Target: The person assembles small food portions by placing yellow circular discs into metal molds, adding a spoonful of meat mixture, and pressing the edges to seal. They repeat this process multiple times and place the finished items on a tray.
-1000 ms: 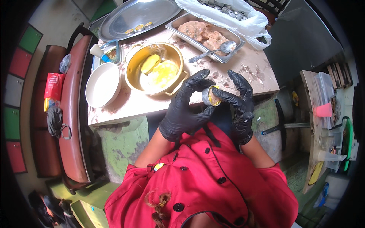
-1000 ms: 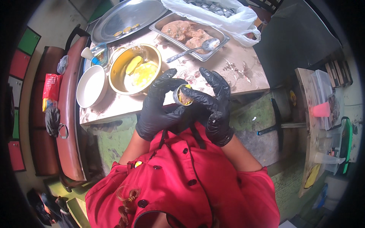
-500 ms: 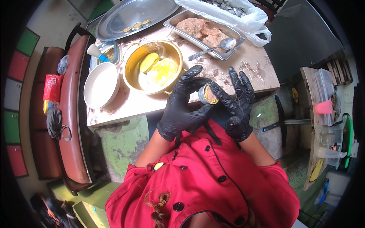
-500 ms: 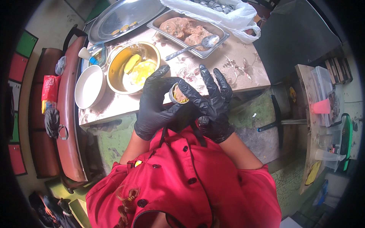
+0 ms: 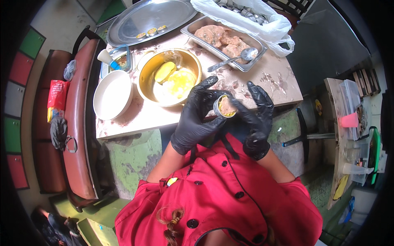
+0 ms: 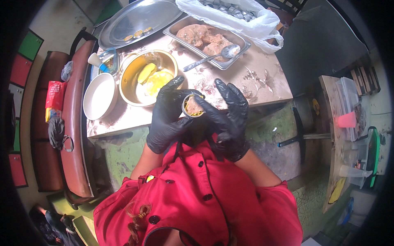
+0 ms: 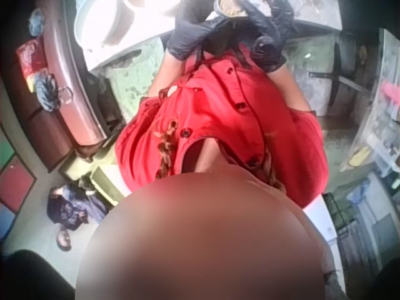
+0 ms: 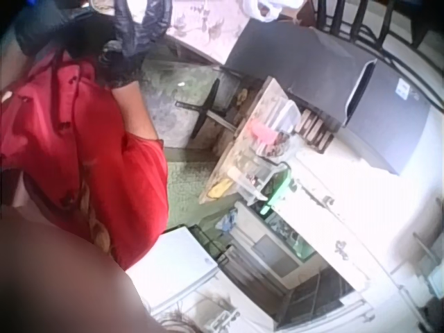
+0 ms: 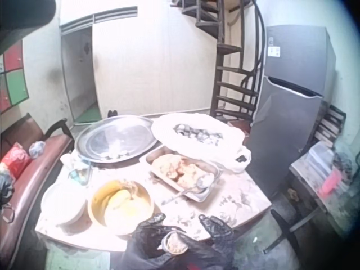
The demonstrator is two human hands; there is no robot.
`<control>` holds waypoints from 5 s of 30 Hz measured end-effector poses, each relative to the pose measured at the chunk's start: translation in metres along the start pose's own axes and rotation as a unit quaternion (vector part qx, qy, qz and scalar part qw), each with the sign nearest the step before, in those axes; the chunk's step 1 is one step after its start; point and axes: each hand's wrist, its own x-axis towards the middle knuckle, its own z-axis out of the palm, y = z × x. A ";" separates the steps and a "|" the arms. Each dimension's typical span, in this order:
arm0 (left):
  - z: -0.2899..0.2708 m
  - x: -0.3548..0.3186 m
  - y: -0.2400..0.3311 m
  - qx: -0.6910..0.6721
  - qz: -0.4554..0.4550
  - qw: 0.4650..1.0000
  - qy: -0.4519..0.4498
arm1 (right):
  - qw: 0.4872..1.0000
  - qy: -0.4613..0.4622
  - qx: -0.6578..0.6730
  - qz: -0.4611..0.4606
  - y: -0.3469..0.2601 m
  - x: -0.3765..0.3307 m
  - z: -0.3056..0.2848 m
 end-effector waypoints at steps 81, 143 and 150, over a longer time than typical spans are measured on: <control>0.032 0.008 -0.070 -0.305 -0.333 0.892 -0.002 | 0.984 -0.083 0.087 0.130 0.023 0.017 -0.073; 0.003 -0.015 -0.067 -0.472 -0.224 0.851 -0.048 | 0.981 -0.152 0.084 0.085 0.015 0.030 -0.045; -0.003 -0.018 -0.069 -0.476 -0.210 0.852 -0.057 | 0.978 -0.180 0.082 0.073 0.026 0.023 -0.049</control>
